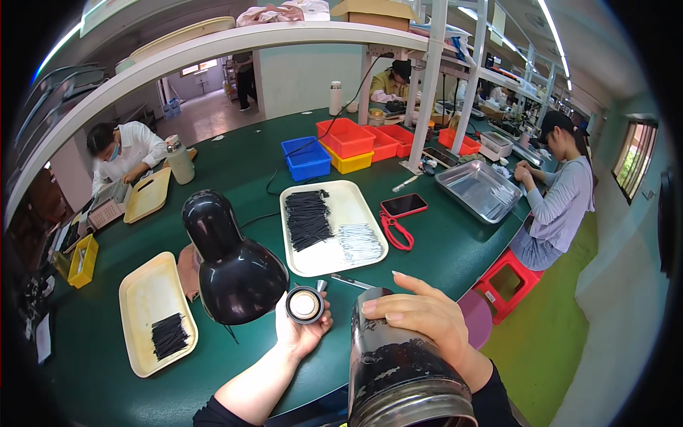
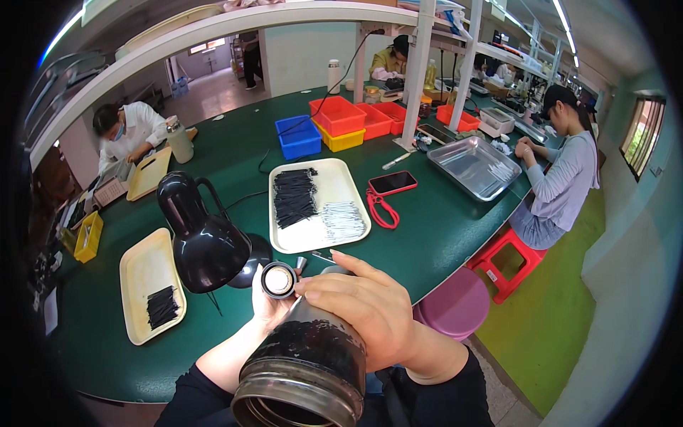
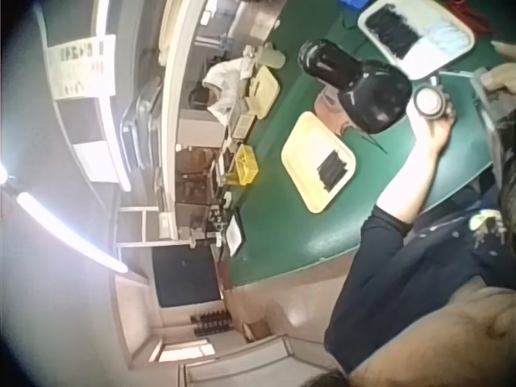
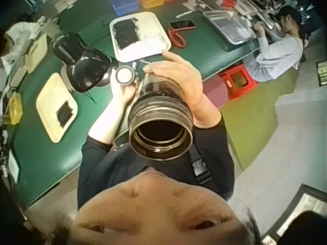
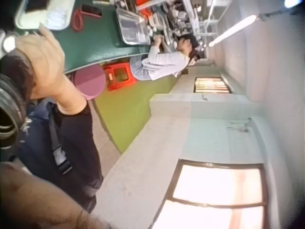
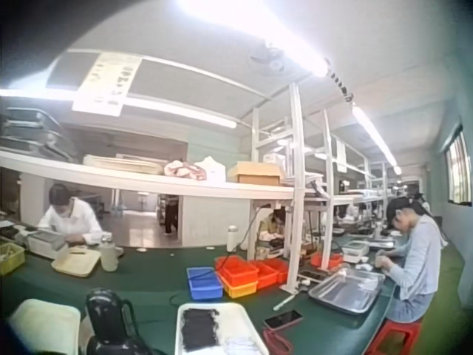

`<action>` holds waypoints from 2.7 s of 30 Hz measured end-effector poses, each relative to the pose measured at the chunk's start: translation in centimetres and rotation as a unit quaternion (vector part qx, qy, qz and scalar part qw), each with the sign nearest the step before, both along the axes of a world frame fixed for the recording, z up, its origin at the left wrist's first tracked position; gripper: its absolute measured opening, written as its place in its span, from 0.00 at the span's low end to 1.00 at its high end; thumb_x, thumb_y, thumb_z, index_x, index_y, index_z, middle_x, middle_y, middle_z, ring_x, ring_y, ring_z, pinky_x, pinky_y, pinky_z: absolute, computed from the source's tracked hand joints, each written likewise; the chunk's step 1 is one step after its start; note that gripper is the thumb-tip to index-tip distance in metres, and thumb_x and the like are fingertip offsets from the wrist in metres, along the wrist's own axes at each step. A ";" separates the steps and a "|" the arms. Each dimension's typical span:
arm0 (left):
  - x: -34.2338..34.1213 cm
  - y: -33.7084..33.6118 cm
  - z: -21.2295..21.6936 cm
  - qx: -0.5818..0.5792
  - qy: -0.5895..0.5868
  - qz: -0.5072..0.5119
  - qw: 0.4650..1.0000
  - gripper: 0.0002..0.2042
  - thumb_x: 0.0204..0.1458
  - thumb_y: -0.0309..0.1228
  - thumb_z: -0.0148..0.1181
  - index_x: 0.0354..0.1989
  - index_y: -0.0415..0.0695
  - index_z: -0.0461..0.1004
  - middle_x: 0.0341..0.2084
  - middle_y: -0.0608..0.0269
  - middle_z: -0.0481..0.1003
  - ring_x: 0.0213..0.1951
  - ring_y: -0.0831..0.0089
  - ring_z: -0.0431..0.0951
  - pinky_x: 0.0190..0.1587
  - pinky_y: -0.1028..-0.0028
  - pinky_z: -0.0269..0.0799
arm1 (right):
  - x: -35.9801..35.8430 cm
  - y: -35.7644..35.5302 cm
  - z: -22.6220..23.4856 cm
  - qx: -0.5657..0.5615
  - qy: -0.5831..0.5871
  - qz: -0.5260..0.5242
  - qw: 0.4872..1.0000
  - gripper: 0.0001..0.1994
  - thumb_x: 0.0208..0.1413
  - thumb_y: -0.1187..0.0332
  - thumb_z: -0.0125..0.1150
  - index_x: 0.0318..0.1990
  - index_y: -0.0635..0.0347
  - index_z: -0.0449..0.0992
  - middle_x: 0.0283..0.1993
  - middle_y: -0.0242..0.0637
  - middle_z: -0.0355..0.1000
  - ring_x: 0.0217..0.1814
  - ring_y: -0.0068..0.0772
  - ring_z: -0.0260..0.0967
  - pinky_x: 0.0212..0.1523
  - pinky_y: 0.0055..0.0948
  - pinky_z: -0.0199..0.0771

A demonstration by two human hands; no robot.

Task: The person pushes aside a desk lamp, stretches their hands and arms, and unscrews the lid of a thermos bottle by hand.

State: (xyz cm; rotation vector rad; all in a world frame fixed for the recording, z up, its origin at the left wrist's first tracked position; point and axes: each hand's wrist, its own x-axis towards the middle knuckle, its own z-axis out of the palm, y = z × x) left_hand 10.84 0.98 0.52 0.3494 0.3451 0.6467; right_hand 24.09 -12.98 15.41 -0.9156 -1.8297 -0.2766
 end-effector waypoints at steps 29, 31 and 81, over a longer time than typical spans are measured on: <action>0.0 -0.2 0.4 -0.026 -0.009 0.014 1.000 0.32 0.49 0.56 0.36 0.38 0.34 0.68 0.25 0.54 0.70 0.24 0.67 0.66 0.30 0.72 0.62 | -0.6 0.0 2.1 0.041 -0.051 -0.038 0.997 0.13 0.44 0.70 0.55 0.39 0.64 0.67 0.39 0.45 0.72 0.39 0.38 0.72 0.50 0.39 0.64; -0.3 0.4 -0.6 -0.028 -0.032 -0.007 0.999 0.32 0.49 0.56 0.36 0.38 0.34 0.68 0.25 0.54 0.70 0.24 0.67 0.66 0.30 0.72 0.63 | -0.7 0.1 2.3 0.055 -0.064 -0.044 0.995 0.12 0.45 0.71 0.54 0.39 0.64 0.67 0.38 0.45 0.72 0.39 0.38 0.72 0.51 0.38 0.64; -0.1 0.2 -0.5 -0.033 -0.036 -0.032 0.998 0.34 0.47 0.61 0.37 0.38 0.35 0.68 0.25 0.56 0.70 0.23 0.68 0.65 0.30 0.72 0.61 | 0.3 -1.6 5.7 0.133 -0.132 -0.098 0.977 0.08 0.44 0.73 0.54 0.35 0.61 0.69 0.38 0.44 0.72 0.41 0.39 0.72 0.51 0.41 0.63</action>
